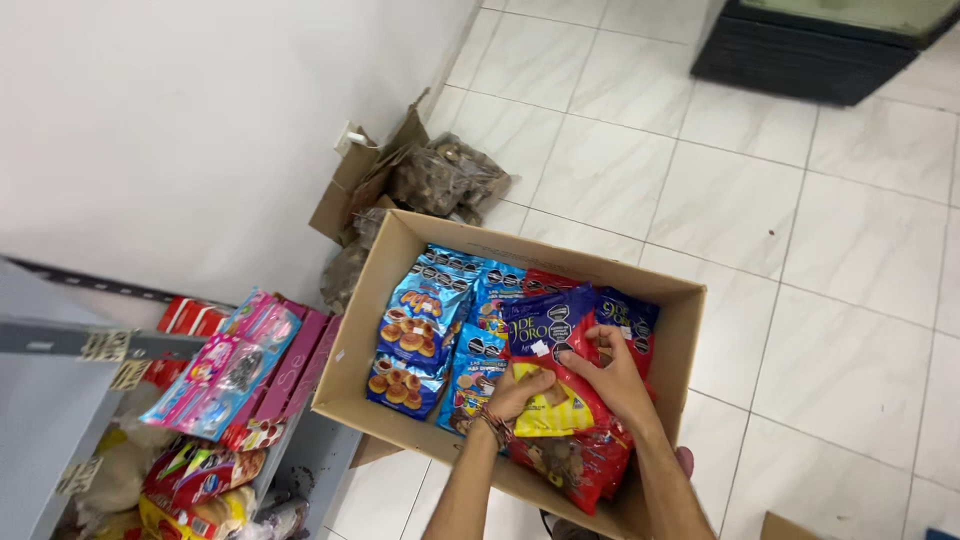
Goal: The person restocks a shelf by transferring bags of snacks and cookies from a cardboard box onto the shelf, arranging them in stacks.
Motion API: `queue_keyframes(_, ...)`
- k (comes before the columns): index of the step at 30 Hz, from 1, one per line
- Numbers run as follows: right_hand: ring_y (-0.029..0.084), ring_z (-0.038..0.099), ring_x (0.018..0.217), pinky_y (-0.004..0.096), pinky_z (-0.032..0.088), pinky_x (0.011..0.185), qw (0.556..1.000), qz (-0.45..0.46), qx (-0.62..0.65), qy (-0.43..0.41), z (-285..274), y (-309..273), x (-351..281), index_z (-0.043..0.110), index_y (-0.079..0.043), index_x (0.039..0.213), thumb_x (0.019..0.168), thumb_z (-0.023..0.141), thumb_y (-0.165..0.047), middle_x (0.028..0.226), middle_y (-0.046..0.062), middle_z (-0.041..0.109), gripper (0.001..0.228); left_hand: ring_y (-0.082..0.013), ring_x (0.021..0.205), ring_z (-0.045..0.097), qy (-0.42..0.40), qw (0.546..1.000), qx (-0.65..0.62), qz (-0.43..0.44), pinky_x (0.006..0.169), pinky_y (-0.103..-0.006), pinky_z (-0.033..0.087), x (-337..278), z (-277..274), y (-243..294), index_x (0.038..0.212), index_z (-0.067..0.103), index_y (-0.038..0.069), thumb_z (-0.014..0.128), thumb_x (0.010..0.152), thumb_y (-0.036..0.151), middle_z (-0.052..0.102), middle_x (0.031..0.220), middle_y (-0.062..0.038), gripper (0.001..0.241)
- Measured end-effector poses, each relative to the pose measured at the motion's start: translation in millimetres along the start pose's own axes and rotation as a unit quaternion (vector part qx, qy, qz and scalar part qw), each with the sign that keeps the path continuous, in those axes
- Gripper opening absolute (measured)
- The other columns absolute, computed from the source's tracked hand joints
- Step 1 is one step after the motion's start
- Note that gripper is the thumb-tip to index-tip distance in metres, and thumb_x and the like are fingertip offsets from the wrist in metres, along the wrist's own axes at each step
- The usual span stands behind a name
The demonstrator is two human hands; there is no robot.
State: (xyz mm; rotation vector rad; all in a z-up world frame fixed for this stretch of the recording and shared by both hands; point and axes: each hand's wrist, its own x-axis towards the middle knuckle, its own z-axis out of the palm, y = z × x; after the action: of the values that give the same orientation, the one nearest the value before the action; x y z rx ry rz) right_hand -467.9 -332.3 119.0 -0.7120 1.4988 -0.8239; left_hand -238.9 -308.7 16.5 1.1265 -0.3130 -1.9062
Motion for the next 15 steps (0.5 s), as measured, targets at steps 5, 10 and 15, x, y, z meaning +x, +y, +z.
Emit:
queue_keyframes(5, 0.035, 0.078, 0.142, 0.051, 0.061, 0.125, 0.996, 0.079, 0.003, -0.047, 52, -68, -51, 0.044, -0.027, 0.196, 0.092, 0.100, -0.030, 0.164, 0.017, 0.076, 0.118, -0.0395, 0.124, 0.091, -0.003, 0.999, -0.030, -0.025, 0.110, -0.0603, 0.077, -60, -7, 33, 0.151, 0.079, 0.010, 0.111, 0.087, 0.012, 0.093, 0.140, -0.019, 0.071)
queue_keyframes(10, 0.048, 0.088, 0.129, 0.059, 0.072, 0.105, 0.972, 0.183, -0.003, -0.147, 103, -70, -64, 0.057, -0.020, 0.187, 0.102, 0.089, -0.032, 0.162, 0.027, 0.087, 0.092, -0.0304, 0.142, 0.087, -0.045, 0.993, 0.071, 0.087, 0.123, -0.0527, 0.075, -133, -8, 100, 0.163, 0.074, 0.018, 0.113, 0.086, 0.022, 0.090, 0.153, -0.009, 0.086)
queue_keyframes(15, 0.053, 0.083, 0.130, 0.069, 0.070, 0.108, 0.959, 0.191, 0.054, -0.203, 166, -9, -60, 0.061, -0.019, 0.175, 0.091, 0.091, -0.036, 0.156, 0.030, 0.084, 0.091, -0.0252, 0.138, 0.089, 0.086, 0.965, 0.239, 0.063, 0.118, -0.0486, 0.077, -251, -14, 177, 0.185, 0.048, 0.028, 0.110, 0.072, 0.046, 0.088, 0.158, -0.007, 0.130)
